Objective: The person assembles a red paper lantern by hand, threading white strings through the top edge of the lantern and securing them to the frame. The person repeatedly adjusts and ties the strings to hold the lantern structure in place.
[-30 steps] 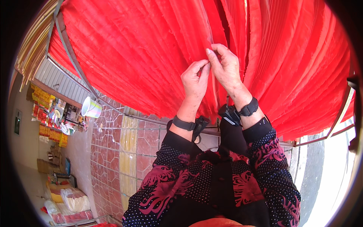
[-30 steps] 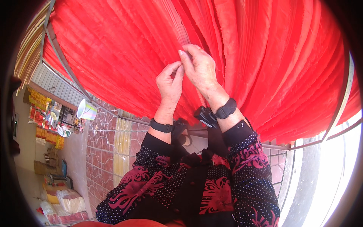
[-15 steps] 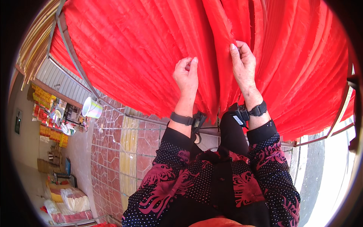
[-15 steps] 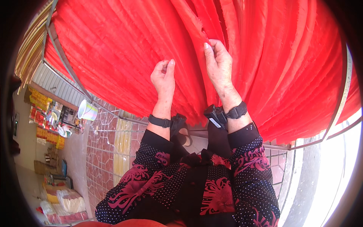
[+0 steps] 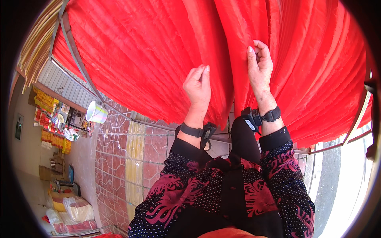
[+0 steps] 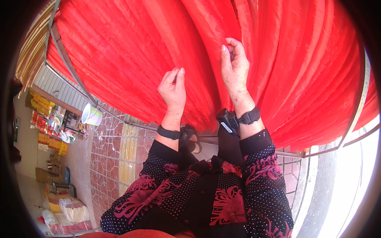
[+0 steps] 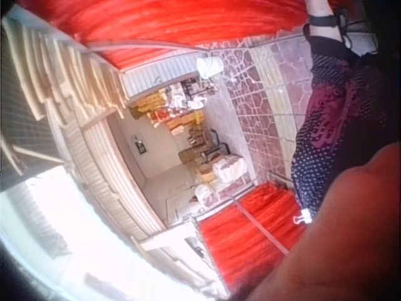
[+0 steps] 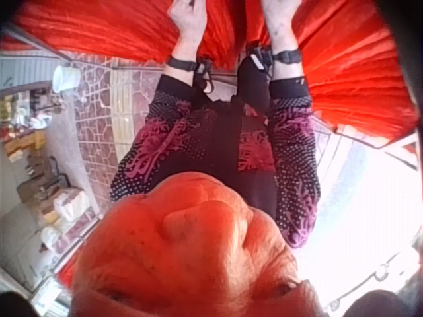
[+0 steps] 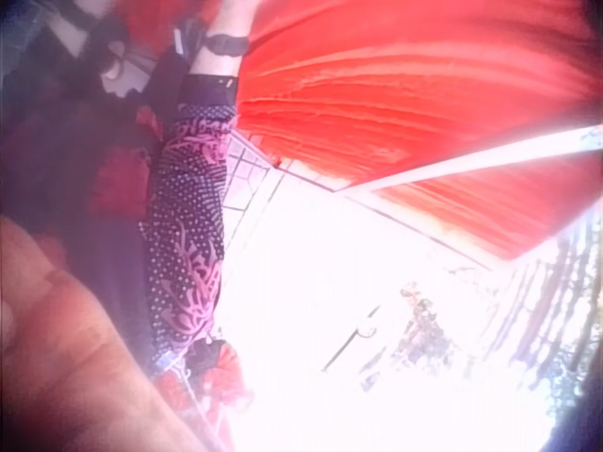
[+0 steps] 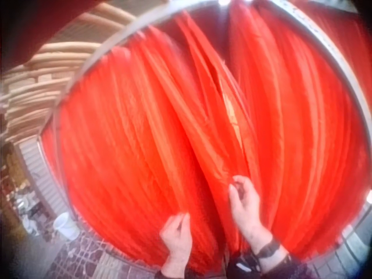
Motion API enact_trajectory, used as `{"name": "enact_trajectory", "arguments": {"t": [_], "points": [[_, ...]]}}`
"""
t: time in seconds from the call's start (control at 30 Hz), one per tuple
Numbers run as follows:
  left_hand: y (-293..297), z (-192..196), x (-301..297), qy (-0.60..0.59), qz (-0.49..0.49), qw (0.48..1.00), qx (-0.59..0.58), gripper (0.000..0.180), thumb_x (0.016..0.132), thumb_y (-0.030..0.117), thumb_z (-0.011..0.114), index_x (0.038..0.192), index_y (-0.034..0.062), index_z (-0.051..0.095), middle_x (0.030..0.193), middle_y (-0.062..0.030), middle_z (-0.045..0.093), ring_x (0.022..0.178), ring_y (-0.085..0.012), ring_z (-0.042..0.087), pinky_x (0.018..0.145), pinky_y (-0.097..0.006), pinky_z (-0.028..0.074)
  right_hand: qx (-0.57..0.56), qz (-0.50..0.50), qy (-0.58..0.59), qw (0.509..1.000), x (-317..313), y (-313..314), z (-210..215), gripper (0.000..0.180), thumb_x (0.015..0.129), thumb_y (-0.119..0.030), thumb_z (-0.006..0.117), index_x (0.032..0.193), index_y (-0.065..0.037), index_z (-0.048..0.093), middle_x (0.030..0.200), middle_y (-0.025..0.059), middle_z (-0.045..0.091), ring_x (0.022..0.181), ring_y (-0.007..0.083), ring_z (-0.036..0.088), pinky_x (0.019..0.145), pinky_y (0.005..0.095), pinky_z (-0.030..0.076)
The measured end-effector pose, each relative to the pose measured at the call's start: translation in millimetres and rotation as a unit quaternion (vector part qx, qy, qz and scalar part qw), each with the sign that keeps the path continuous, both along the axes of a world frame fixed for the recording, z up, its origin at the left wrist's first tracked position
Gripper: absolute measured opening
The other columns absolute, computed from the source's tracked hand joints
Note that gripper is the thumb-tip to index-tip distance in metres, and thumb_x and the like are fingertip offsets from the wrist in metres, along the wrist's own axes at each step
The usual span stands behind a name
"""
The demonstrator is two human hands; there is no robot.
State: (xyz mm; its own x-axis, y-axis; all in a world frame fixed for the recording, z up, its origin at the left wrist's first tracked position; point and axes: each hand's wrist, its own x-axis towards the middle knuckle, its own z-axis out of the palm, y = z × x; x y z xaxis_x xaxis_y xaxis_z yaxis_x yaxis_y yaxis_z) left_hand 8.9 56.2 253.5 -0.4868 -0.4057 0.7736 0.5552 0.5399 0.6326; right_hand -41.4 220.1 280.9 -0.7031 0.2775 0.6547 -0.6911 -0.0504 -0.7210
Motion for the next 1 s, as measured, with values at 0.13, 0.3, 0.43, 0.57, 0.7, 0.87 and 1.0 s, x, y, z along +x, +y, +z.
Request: {"name": "enact_trajectory", "arguments": {"t": [0.13,0.3,0.43,0.57,0.7,0.87,1.0], "points": [[16,3,3,0.036,0.003,0.995,-0.088,0.007,0.082,-0.001,0.069,0.089,-0.0036,0.069,0.079,-0.0155,0.066,0.072,-0.0275,0.065,0.067,-0.032,0.052,0.070,-0.031,0.013,0.997,7,-5,1,0.027,0.093,-0.004,0.062,0.119,-0.005,0.058,0.087,0.0046,0.061,0.080,0.0103,0.058,0.072,0.0238,0.050],[39,5,-1,0.083,-0.006,0.979,-0.184,0.013,0.078,-0.002,0.068,0.091,0.0004,0.068,0.076,-0.0123,0.062,0.071,-0.0307,0.061,0.066,-0.039,0.050,0.119,-0.030,0.040,0.992,14,-13,3,0.031,0.091,-0.003,0.064,0.121,-0.004,0.059,0.098,0.0163,0.068,0.090,0.0216,0.068,0.077,0.0316,0.054],[49,6,-4,0.067,-0.003,0.973,-0.219,0.019,0.075,-0.005,0.066,0.092,0.0011,0.067,0.075,-0.0134,0.060,0.070,-0.0329,0.060,0.064,-0.040,0.050,0.163,-0.022,-0.001,0.986,15,-13,3,0.030,0.091,-0.018,0.067,0.117,-0.003,0.062,0.098,0.0191,0.068,0.091,0.0275,0.068,0.079,0.0352,0.053],[49,6,-5,0.065,-0.015,0.975,-0.214,0.018,0.076,-0.001,0.069,0.094,0.0020,0.066,0.080,-0.0114,0.062,0.073,-0.0319,0.060,0.066,-0.039,0.049,0.171,0.023,-0.023,0.985,14,-8,1,0.017,0.096,-0.016,0.063,0.104,-0.001,0.063,0.086,0.0000,0.061,0.078,0.0050,0.051,0.068,0.0223,0.045],[41,5,-5,0.047,-0.016,0.994,-0.101,0.030,0.076,0.005,0.078,0.104,0.0045,0.069,0.099,-0.0090,0.061,0.084,-0.0182,0.060,0.069,-0.028,0.049,0.057,0.098,-0.054,0.992,10,-7,-3,0.015,0.099,-0.015,0.059,0.101,0.000,0.064,0.086,-0.0054,0.058,0.080,0.0029,0.048,0.072,0.0182,0.041],[19,-1,-17,-0.011,0.005,0.991,0.131,0.048,0.075,0.013,0.081,0.115,0.0052,0.055,0.111,-0.0053,0.054,0.083,-0.0140,0.049,0.071,-0.028,0.044,0.045,0.098,-0.039,0.993,9,-6,-6,0.017,0.099,-0.017,0.058,0.100,-0.002,0.065,0.077,-0.0075,0.051,0.074,0.0023,0.043,0.065,0.0188,0.040],[11,-10,-26,-0.018,-0.109,0.973,0.204,0.044,0.081,0.016,0.079,0.114,0.0019,0.054,0.097,-0.0026,0.058,0.077,-0.0112,0.051,0.070,-0.026,0.045,0.013,0.124,-0.043,0.991,11,-9,-7,0.017,0.100,-0.017,0.056,0.101,-0.002,0.064,0.080,-0.0085,0.051,0.076,0.0021,0.042,0.067,0.0182,0.039]]}}
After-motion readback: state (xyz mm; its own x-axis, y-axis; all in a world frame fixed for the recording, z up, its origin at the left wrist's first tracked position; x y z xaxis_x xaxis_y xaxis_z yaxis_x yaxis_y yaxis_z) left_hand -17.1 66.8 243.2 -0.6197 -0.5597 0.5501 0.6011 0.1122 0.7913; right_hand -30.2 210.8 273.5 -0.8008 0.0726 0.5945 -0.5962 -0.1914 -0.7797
